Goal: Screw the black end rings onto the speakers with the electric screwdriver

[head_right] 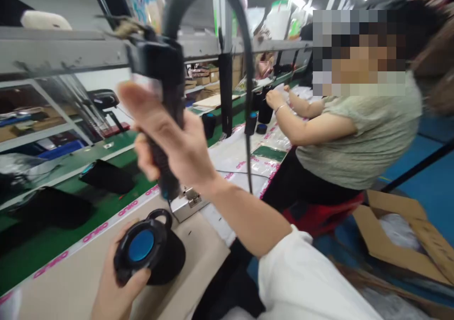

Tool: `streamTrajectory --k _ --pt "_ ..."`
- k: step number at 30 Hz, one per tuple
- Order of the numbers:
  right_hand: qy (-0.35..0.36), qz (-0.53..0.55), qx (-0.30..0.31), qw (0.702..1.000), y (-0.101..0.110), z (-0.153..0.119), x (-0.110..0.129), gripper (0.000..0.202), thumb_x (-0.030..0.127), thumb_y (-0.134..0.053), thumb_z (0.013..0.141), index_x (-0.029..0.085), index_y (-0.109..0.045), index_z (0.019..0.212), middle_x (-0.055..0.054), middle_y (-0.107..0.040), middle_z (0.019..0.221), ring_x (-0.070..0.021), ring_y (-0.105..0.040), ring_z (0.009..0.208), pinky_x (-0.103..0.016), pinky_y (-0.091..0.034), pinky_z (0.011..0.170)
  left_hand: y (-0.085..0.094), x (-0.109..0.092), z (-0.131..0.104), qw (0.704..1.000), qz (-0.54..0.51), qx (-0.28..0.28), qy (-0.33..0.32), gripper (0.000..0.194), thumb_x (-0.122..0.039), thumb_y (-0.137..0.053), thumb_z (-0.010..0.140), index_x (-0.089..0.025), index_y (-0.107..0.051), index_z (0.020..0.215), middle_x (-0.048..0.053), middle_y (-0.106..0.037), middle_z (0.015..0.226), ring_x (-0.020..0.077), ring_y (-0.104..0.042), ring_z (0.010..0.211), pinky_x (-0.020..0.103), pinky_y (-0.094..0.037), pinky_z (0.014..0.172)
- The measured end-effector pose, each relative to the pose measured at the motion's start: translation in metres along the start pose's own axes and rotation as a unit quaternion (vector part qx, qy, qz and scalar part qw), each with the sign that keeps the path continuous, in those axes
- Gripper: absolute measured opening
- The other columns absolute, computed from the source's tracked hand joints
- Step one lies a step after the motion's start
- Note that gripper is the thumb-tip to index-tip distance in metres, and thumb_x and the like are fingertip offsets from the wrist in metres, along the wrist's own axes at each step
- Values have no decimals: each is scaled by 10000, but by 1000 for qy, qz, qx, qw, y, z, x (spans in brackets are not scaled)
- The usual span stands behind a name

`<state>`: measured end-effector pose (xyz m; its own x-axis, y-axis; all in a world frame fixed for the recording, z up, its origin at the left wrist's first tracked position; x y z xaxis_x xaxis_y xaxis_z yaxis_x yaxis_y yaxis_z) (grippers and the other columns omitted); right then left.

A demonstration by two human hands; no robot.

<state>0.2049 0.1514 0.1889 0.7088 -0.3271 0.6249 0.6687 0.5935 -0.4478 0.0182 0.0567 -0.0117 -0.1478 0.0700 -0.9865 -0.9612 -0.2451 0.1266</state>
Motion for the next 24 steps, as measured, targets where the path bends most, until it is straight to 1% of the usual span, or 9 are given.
streamTrajectory --k 2,3,6,11,15,17,19,22,24 --pt "53 -114 -59 990 29 6 1 549 695 -807 913 197 -598 811 45 -537 546 -107 -493 388 -245 -370 355 -2 -5 -2 1000 -9 11 -2 989 -726 -931 669 -230 -571 1446 152 -656 1518 407 -657 1395 453 -558 1135" --pt "58 -150 -78 984 40 8 -2 558 689 -821 903 204 -577 776 45 -525 533 -109 -489 382 -250 -358 349 -3 -7 -2 1000 -12 13 -6 990 -726 -934 671 -231 -573 1450 152 -656 1516 404 -663 1388 442 -565 1117" --pt "60 -172 -101 978 59 7 -15 572 699 -824 895 213 -561 746 50 -505 514 -103 -470 365 -244 -337 344 -4 -11 -2 999 -14 17 -25 990 -734 -934 677 -231 -579 1452 152 -667 1491 401 -683 1358 436 -580 1090" --pt "30 -186 -105 976 68 -2 -37 558 692 -827 901 210 -571 781 53 -489 508 -106 -454 346 -235 -328 341 1 -7 0 998 -24 22 -57 947 -685 -959 693 -242 -593 1446 133 -681 1464 372 -704 1334 415 -580 1090" --pt "9 -175 -107 979 73 -7 -51 563 682 -821 912 209 -552 771 43 -498 510 -113 -468 355 -230 -334 347 5 -3 5 993 -1 61 -102 862 -580 -962 747 -249 -601 1456 131 -688 1453 355 -736 1278 397 -609 1029" --pt "5 -170 -103 980 75 -8 -55 568 675 -820 914 209 -537 754 38 -501 511 -115 -468 356 -229 -327 341 5 -3 6 990 5 72 -118 849 -558 -962 756 -251 -602 1461 133 -689 1454 354 -743 1266 397 -617 1013" --pt "-13 -166 -102 981 78 -9 -60 576 681 -822 903 210 -531 744 35 -509 518 -115 -465 355 -231 -325 328 6 -2 6 992 -4 59 -116 854 -573 -957 759 -253 -602 1467 133 -687 1459 356 -739 1278 403 -615 1028" --pt "-72 -167 -92 979 81 -12 -63 607 711 -827 874 209 -524 718 23 -525 514 -126 -472 342 -240 -330 304 2 -5 5 993 -24 50 -104 872 -586 -971 737 -244 -609 1453 136 -700 1436 358 -745 1273 412 -615 1038" --pt "-83 -153 -96 980 74 -11 -54 626 754 -829 840 207 -550 722 29 -522 503 -127 -459 325 -250 -339 289 -2 -8 5 993 -41 57 -99 882 -583 -986 720 -241 -612 1442 139 -704 1436 360 -745 1278 416 -615 1046"
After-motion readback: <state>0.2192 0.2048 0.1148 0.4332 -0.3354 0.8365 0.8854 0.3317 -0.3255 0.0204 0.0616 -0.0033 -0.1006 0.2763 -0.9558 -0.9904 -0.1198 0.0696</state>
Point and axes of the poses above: each hand's wrist, its own z-axis towards the middle knuckle, its own y-axis out of the back of the hand, x = y × z, the point moved 7 cm from there along z, towards the middle knuckle
